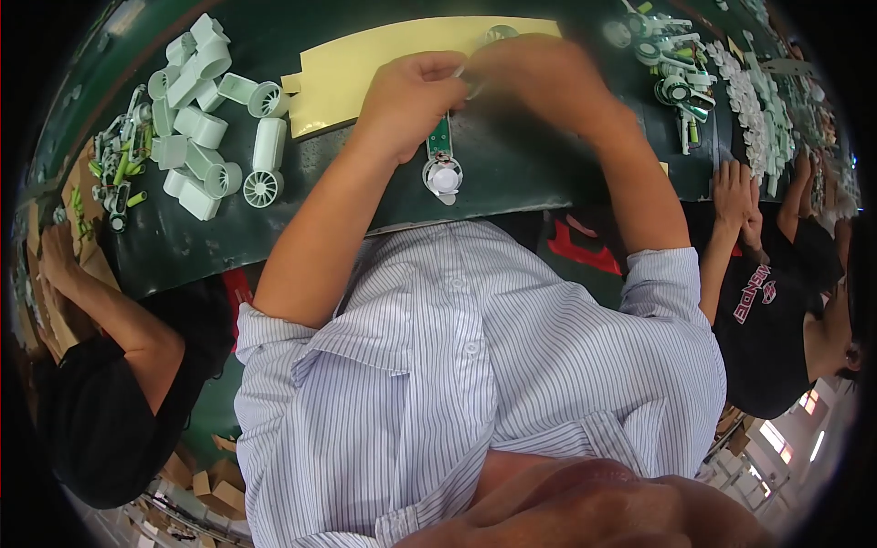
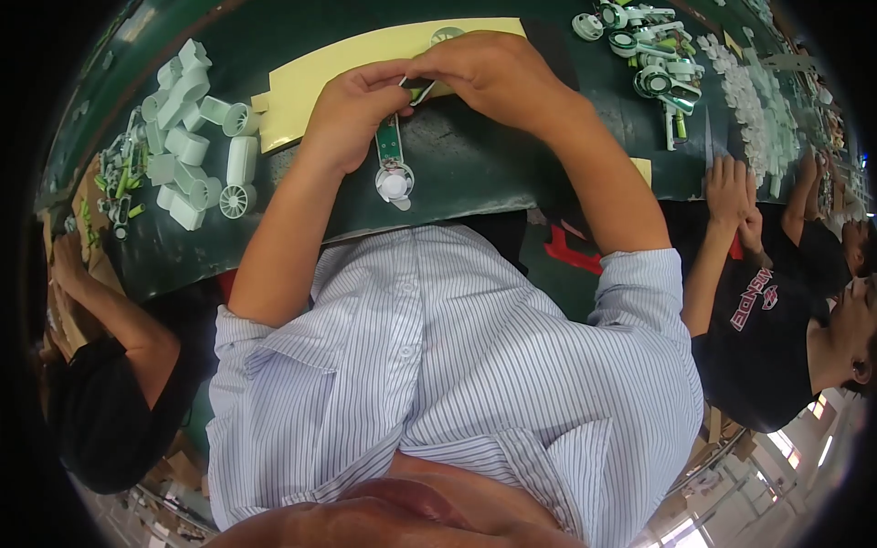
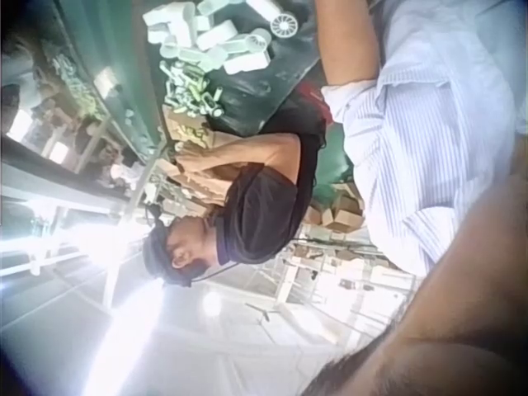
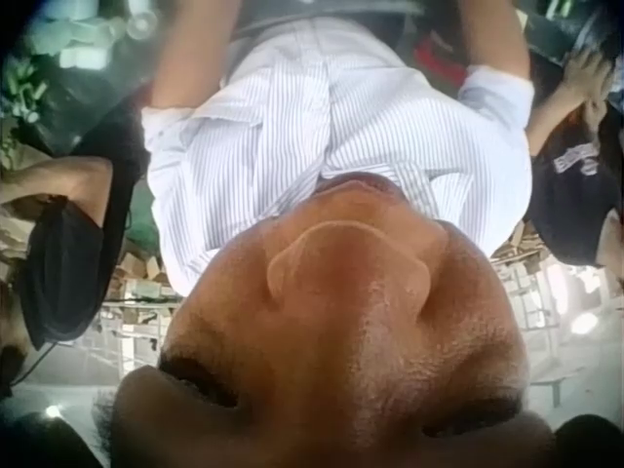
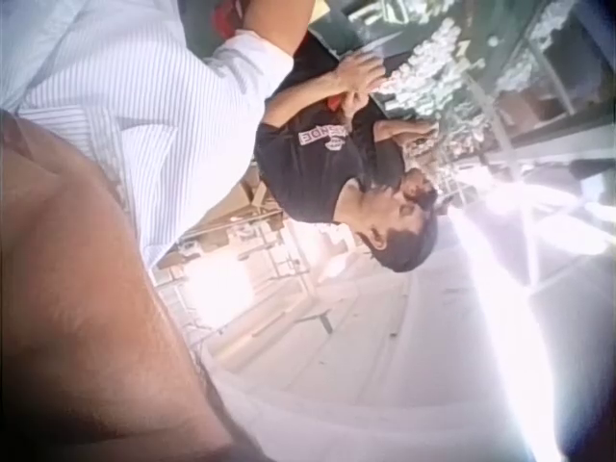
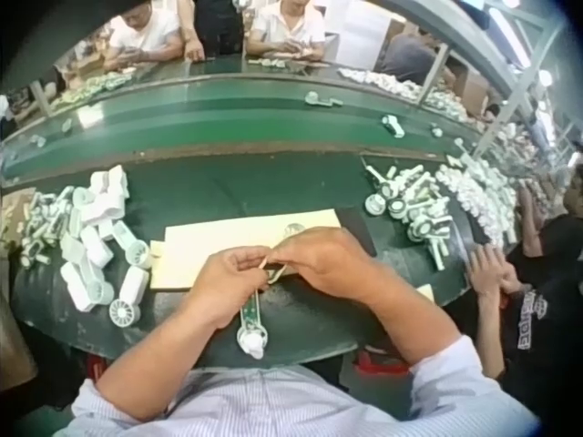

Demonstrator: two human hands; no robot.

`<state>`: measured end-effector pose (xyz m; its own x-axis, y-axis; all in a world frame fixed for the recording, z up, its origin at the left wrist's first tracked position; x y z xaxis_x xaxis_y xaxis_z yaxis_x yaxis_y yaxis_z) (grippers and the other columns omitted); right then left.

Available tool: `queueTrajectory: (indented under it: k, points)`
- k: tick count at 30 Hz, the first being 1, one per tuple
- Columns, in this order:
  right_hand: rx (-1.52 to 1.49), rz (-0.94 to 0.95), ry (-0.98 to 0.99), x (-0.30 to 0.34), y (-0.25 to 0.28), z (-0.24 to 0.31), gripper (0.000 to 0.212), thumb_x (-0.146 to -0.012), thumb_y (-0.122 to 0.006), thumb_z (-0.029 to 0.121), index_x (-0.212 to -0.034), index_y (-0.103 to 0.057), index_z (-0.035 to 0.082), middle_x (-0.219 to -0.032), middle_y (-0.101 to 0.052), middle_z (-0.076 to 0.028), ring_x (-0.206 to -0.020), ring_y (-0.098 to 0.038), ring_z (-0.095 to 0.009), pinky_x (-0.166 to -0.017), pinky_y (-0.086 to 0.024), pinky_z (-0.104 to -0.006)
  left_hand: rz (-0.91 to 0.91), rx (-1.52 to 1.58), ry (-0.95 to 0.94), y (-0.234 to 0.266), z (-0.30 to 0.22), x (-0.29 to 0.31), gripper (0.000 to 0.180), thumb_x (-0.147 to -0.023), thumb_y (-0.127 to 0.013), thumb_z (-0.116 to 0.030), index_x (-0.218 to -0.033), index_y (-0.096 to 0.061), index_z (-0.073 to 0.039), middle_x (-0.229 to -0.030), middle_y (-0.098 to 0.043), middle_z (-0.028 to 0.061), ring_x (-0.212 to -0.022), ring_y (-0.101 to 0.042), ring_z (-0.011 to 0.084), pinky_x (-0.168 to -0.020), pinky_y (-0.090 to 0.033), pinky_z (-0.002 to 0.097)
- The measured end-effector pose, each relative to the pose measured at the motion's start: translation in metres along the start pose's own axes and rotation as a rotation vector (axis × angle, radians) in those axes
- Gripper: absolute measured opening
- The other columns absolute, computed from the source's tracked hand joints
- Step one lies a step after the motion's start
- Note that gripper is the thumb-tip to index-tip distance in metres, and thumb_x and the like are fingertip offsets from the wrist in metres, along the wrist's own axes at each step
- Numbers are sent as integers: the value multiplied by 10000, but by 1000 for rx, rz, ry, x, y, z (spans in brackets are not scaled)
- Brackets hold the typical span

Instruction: The person assembles portable handheld fans on an assembly line by inserting battery and motor components into plastic fan casings and snapping the outer covers closed by hand.

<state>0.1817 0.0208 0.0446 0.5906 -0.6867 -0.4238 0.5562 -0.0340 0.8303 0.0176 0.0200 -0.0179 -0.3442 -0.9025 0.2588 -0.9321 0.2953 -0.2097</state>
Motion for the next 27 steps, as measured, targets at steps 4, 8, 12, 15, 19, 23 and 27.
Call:
queueTrajectory:
  k: [4, 8, 12, 15, 19, 23, 27]
  points:
    - [1, 26, 61, -2, 3, 0, 209, -833, -622, 98, -1021, -700, 146, -866, -686, -68, -811, -658, -269, -697, -522, -346, 18, 74, 0, 0, 1, -2, 395, -785, -651, -49, -1146, -603, 106, -909, -673, 102, -707, -603, 131, -641, -490, 239]
    - [-3, 65, 77, -8, 6, 2, 163, -838, -634, 120, -984, -702, 143, -838, -681, -68, -791, -657, -268, -677, -516, -361, -2, 85, 13, 0, 1, -1, 393, -788, -651, -48, -1144, -603, 111, -902, -674, 102, -706, -603, 130, -644, -490, 237]
    - [54, 134, 81, -11, 11, 8, 180, -841, -650, 163, -1013, -690, 130, -824, -676, -86, -785, -653, -287, -666, -506, -383, 4, 73, -19, -5, -1, 1, 412, -781, -654, -64, -1153, -602, 108, -900, -678, 107, -718, -609, 132, -655, -492, 240]
    - [161, 288, -336, -17, 13, 11, 251, -849, -651, 207, -1086, -658, 123, -819, -673, -116, -789, -649, -308, -665, -501, -394, -47, -114, 1, -9, -7, 9, 361, -821, -626, -39, -1168, -618, 62, -951, -682, 75, -783, -618, 124, -720, -482, 224]
    - [307, 432, -336, -25, 23, 21, 335, -826, -683, 257, -1055, -563, 45, -858, -675, -124, -797, -659, -310, -696, -521, -384, -69, -121, -24, -9, -9, 8, 388, -816, -641, -44, -1184, -603, 73, -941, -682, 91, -774, -626, 128, -719, -485, 225]
    - [499, 277, -317, -40, 29, 19, 505, -685, -792, 378, -869, -507, 4, -797, -643, -210, -799, -645, -402, -693, -525, -434, -89, -79, -18, -8, -5, 9, 367, -822, -641, -40, -1171, -612, 70, -934, -681, 94, -766, -626, 129, -722, -494, 227]
    - [288, 122, -119, -30, 33, 8, 637, -627, -828, 436, -938, -539, -39, -817, -642, -247, -831, -645, -407, -736, -524, -439, -80, -41, -9, -9, -3, 7, 347, -827, -639, -36, -1158, -621, 68, -932, -680, 90, -769, -625, 130, -726, -501, 232]
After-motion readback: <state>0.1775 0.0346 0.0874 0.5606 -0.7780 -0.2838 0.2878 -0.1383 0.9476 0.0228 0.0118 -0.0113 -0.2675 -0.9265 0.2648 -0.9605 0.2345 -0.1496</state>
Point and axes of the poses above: each hand's wrist, its own x-axis away from the middle knuckle, its own y-axis out of the back of the hand, z = x × y, the point moved 4 cm from there along -x, towards the middle knuckle
